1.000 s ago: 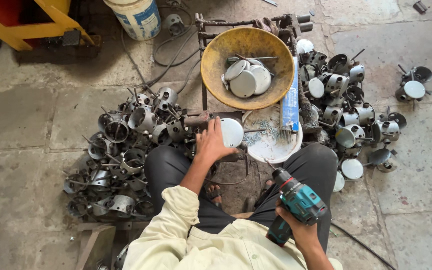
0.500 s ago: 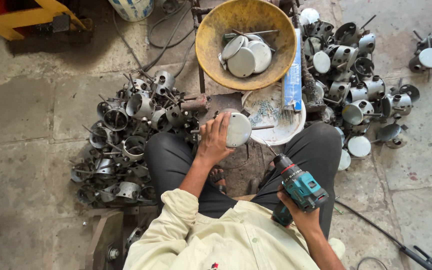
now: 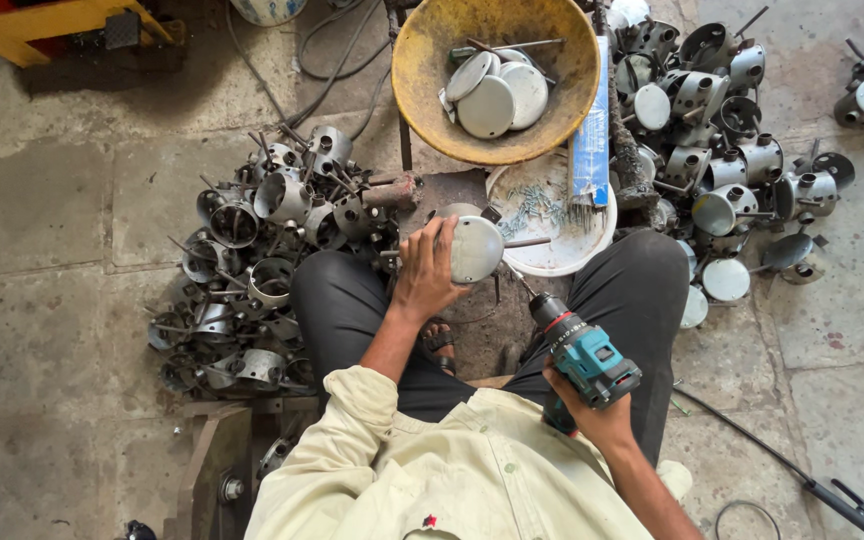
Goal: The person sits cross-legged and uses a cordless drill to drive screws into white circular metal caps, securing them to cylindrical metal housings. They repeatedly pick up caps and housings, align them, and fasten them together before placing the assembled units into a yellow bowl.
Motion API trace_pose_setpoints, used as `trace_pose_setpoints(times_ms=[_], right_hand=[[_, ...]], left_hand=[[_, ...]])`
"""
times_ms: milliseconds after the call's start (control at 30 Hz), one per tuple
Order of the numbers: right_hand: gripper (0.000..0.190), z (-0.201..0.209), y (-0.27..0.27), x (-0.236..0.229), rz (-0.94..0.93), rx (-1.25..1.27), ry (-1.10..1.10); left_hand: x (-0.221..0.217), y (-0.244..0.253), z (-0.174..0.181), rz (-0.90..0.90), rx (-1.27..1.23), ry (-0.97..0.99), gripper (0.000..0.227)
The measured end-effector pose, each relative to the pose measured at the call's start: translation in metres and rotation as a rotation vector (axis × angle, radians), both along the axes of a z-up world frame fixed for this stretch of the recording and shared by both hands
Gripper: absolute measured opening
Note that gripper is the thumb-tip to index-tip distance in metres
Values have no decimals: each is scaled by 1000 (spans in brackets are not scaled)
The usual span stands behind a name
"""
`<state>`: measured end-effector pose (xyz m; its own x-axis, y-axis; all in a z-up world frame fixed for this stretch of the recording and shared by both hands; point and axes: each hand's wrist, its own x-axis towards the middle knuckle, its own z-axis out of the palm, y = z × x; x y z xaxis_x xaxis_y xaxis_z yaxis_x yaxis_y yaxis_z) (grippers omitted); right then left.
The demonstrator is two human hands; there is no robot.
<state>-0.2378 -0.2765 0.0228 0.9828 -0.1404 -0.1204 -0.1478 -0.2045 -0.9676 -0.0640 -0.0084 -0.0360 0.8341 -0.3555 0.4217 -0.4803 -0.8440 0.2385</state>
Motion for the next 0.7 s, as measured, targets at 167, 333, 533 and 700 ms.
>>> trace_pose_setpoints(times_ms=[167,333,533,700], right_hand=[[26,4,1,7,39,-57,-76],[22,11,3,15,54,-114,-83],[22,16,5,21,61,-177,-124],[23,17,5,31,55,-238,-130]], left_hand=[[0,-1,5,-4,-46,-32,140],[5,-5,8,-25,30,-25,139],[0,-5,14,-30,51,-44,136],[-3,-5,12,-24,19,-62,135]])
